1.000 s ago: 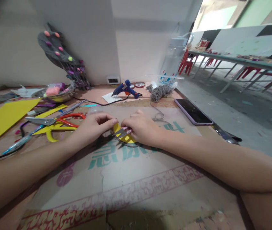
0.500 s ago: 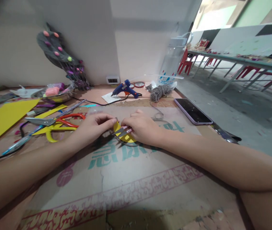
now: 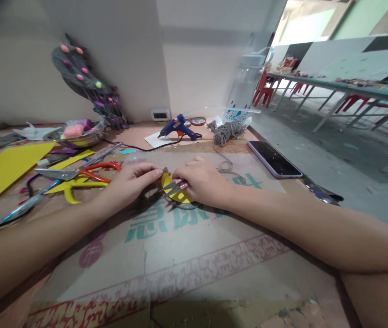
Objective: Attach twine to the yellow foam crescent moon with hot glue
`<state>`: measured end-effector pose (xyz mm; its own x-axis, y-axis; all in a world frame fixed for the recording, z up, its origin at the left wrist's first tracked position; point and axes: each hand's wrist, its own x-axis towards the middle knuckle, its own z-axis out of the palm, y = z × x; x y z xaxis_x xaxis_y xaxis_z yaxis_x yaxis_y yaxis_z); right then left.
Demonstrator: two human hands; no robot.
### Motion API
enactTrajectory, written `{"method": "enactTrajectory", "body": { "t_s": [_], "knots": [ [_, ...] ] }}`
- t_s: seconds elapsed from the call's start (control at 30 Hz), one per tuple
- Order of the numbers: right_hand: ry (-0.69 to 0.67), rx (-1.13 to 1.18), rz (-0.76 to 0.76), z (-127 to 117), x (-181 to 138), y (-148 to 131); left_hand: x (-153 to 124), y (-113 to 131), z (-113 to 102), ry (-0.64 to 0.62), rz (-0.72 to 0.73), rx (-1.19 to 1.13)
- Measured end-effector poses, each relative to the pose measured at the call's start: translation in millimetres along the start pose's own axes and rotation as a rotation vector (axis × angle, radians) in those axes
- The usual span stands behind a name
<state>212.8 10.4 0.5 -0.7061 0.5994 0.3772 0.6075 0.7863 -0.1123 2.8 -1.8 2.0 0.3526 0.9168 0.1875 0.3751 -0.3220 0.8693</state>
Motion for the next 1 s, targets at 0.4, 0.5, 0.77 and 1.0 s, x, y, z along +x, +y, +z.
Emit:
{"method": "enactTrajectory", "body": {
  "t_s": [0.4,0.5,0.77,1.0],
  "knots": [
    [-0.001,0.014,0.016,-2.3,0.4,-2.4,-2.9,6.6,-1.1,0.015,0.041,0.086],
    [-0.006,0.019,0.013,-3.2,0.3,-3.1,-2.5,3.8,-1.0,0.009,0.050,0.079],
    [-0.004,0.032,0.012,-2.5,0.1,-2.5,-2.1,1.2,0.1,0.014,0.052,0.063],
    [0.066,0.054,0.010,-3.8,-1.9,-2.9,-5.8,8.3,0.4,0.060,0.036,0.088]
  ]
}}
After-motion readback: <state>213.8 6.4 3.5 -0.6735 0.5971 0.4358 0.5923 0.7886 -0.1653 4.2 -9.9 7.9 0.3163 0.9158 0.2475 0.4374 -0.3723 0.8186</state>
